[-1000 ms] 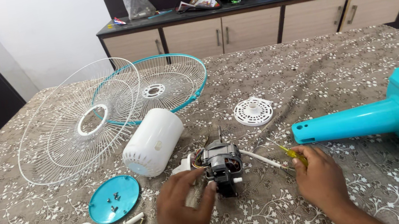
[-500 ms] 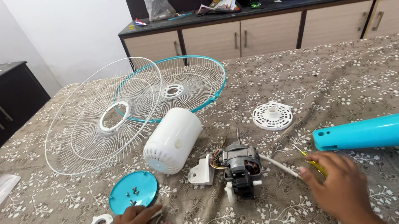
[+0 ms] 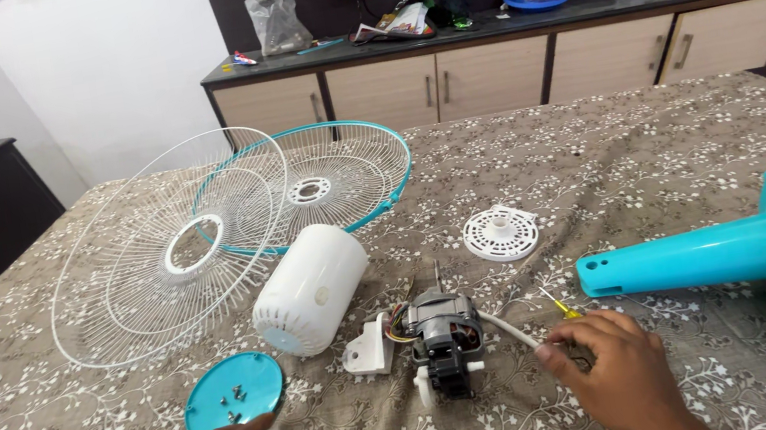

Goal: The person disassembles a fan motor using a screwdriver, removes a black plastic gear, and then reassembles the motor by reattaching the gear and securing the housing with screws. The person handles the motor, gear, and screws throughout the process.

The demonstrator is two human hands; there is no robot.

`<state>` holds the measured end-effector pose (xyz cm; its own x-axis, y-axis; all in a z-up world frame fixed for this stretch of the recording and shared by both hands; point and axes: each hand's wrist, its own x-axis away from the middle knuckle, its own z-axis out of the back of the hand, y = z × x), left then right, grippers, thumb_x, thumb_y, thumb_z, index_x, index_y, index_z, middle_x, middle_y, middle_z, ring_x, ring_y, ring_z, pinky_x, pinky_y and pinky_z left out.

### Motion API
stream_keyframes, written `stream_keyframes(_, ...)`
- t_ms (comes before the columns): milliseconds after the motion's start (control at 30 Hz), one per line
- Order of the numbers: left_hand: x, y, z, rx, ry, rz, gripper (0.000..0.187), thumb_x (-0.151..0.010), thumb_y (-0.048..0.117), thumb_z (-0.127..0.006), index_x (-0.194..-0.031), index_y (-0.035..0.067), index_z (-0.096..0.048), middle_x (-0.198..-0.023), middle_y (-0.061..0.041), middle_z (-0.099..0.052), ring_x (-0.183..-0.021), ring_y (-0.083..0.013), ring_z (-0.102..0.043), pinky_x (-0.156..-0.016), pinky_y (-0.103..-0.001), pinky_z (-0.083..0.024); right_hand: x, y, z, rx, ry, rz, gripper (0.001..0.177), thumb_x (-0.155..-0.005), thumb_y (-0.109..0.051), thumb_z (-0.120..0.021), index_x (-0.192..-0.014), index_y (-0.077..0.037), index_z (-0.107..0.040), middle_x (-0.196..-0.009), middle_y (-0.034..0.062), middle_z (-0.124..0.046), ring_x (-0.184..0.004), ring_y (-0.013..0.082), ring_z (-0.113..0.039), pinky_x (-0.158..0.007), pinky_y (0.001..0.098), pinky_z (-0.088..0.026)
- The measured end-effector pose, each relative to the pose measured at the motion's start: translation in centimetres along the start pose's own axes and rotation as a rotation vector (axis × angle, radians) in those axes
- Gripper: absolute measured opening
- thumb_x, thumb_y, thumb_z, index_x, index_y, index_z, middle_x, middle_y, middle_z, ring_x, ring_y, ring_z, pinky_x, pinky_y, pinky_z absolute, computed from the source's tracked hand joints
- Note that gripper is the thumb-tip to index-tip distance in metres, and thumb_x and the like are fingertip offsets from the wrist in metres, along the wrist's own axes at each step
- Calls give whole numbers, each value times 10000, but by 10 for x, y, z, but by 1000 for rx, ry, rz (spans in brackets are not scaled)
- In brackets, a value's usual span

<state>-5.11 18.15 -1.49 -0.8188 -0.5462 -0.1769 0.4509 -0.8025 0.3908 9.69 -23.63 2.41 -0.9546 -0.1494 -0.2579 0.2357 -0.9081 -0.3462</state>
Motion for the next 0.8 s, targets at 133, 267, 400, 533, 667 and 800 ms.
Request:
stream_keyframes(133,2,21,14,-118,62,-132,561,-706,476,-844,-1228,287,-763,-1169,-91,-721,-1040,-244,-706,-966,-429,-560,1,-7,3,84,-76,-15,439,-768,-599,-734,-1038,-260,-806,-1314,-70,-669,-1370,189,-425,-1131,494,-283)
stream_keyframes(267,16,64,18,228,-149,-90,661,-715,553,-877,-1305,300,-719,-1174,-73,-713,-955,-225,-707,-911,-394,-619,4,-7,4,-19,-49,1,265,-773,-486,-805,-894,-250,-812,-1137,-124,-729,-1302,128,-516,-1088,426,-361)
stream_keyframes(400,29,118,15,421,-388,-129,894,-740,583,-836,-1504,227,-537,-1281,-121,-664,-1083,-238,-722,-924,-433,-634,7,-1,0,-207,-10,229,98,-738,-293,-801,-727,-198,-782,-1026,-65,-760,-1154,162,-574,-1063,451,-329)
stream_keyframes(533,36,168,11,482,-447,-138,1139,-680,570,-897,-1585,167,-336,-1403,-158,-521,-1219,-295,-631,-1021,-462,-560,8,6,-2,-349,-65,391,115,-721,-200,-760,-670,-133,-683,-924,-7,-757,-1007,185,-607,-1029,430,-396)
stream_keyframes(667,41,201,9,464,-291,-209,1235,-659,543,-936,-1581,99,-243,-1470,-207,-470,-1322,-345,-510,-1074,-474,-456,8,8,-2,-412,-55,431,198,-711,-171,-782,-645,-95,-613,-831,16,-750,-916,194,-626,-955,417,-485)
stream_keyframes(800,40,217,12,575,-231,-142,1293,-622,514,-954,-1586,66,-218,-1437,-215,-529,-1280,-317,-578,-1047,-422,-499,8,7,-2,-444,-61,397,163,-709,-142,-774,-683,-94,-622,-817,20,-748,-880,195,-642,-863,403,-504)
